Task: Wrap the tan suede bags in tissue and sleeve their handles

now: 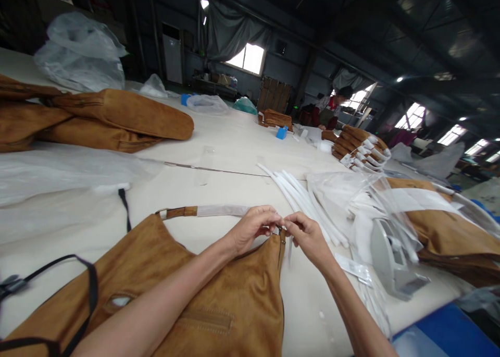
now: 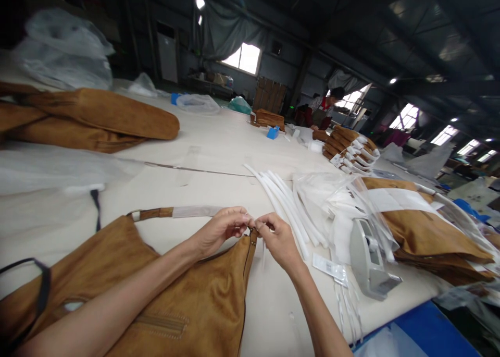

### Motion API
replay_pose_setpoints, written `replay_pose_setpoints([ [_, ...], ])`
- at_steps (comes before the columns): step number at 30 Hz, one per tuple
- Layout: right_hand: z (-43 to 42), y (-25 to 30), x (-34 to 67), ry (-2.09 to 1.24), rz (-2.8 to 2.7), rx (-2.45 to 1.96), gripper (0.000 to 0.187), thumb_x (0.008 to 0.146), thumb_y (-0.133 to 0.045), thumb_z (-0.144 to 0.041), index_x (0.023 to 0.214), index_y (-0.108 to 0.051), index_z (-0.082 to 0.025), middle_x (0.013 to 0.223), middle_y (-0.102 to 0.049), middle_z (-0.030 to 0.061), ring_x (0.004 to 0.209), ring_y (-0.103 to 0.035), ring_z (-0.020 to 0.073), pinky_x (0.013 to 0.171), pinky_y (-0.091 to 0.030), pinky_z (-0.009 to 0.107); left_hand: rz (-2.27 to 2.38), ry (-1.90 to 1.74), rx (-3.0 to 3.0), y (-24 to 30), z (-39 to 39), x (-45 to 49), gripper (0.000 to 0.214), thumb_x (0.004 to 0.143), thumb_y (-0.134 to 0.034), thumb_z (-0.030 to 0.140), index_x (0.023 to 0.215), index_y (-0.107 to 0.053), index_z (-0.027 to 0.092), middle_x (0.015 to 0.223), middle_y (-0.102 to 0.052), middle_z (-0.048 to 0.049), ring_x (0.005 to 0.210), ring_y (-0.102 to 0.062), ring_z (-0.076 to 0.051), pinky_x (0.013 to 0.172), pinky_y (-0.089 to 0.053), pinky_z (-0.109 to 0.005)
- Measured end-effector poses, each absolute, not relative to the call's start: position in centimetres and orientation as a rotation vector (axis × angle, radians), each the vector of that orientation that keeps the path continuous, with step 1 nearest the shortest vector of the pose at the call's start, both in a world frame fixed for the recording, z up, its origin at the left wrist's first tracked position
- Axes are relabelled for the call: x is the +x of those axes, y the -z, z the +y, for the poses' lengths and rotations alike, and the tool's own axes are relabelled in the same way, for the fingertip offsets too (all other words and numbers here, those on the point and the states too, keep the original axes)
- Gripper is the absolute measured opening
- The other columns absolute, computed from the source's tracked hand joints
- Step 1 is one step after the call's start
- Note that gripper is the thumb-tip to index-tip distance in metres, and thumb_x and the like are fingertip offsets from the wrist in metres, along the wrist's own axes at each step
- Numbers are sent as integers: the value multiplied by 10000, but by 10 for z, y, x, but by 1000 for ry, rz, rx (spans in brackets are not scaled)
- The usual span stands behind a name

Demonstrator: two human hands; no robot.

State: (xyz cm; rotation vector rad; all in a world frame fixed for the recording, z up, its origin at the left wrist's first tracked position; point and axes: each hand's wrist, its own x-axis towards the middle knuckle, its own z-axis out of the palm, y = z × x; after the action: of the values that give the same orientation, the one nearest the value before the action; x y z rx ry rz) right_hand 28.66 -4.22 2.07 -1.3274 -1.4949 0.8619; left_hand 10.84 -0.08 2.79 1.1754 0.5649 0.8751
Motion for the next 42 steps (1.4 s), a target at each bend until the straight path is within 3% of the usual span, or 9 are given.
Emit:
replay_pose_setpoints([
  [4,-58,-3,303,-963,-1628,-1244,512,686,-531,-128,1159,-658,-276,1297,-601,30,1155,-575,227,793,-512,309,511,-915,1050,-29,3,108,161,744,-676,297,715,-630,145,792,-633,-45,679,-524,-110,601,-396,-208],
  [8,-70,31,306,-1030,-1687,-1336,739,694,-583,-123,1401,-484,-314,1438,-511,31,1326,-462,247,1036,-423,417,415,-924,891,-28,3,108,113,754,-729,228,741,-662,139,822,-679,-59,839,-617,-157,769,-480,-242],
  [10,-70,47,302,-937,-1662,-1399,661,753,-617,-196,1396,-494,-285,1382,-558,58,1264,-513,258,1019,-426,428,382,-924,828,-29,2,109,106,752,-757,205,766,-678,136,857,-714,-69,854,-641,-160,823,-497,-256],
  [14,-65,59,297,-756,-1610,-1408,276,881,-487,-275,1062,-691,-233,1042,-699,57,992,-625,237,905,-461,390,322,-921,760,-32,3,106,109,773,-770,207,800,-694,133,1056,-742,-117,819,-674,-149,864,-526,-281],
  [19,-70,40,313,-844,-1346,-1391,176,849,-605,-354,881,-692,-204,824,-720,48,777,-643,219,712,-484,336,386,-958,861,-35,5,102,219,782,-753,169,998,-733,135,1321,-637,-132,779,-694,-121,824,-550,-249],
  [25,-70,-5,319,-828,-1114,-1176,239,766,-782,-403,775,-675,-189,639,-654,4,581,-534,131,584,-420,259,533,-959,1027,-31,1,107,387,749,-811,293,1122,-735,228,1380,-601,-95,811,-724,-152,804,-558,-259],
  [30,-55,-44,304,-709,-1343,-1229,260,856,-683,-439,775,-682,-192,550,-524,-39,542,-461,112,542,-359,242,584,-999,1072,-37,-7,110,521,747,-818,341,1240,-677,251,1287,-661,-124,749,-720,-159,534,-462,-172],
  [36,-44,-80,298,-623,-1783,-1366,287,929,-573,-404,747,-643,-194,590,-492,-44,576,-462,114,568,-347,241,568,-1046,1122,-43,-10,109,500,742,-811,326,1216,-695,212,1032,-746,-83,682,-674,-130,542,-456,-179],
  [42,-40,-91,290,-486,-2013,-1375,299,955,-532,-350,706,-588,-194,603,-465,-43,593,-439,118,581,-319,248,579,-1086,1217,-49,-7,106,494,716,-799,321,1181,-714,176,799,-715,-23,621,-629,-121,561,-496,-208],
])
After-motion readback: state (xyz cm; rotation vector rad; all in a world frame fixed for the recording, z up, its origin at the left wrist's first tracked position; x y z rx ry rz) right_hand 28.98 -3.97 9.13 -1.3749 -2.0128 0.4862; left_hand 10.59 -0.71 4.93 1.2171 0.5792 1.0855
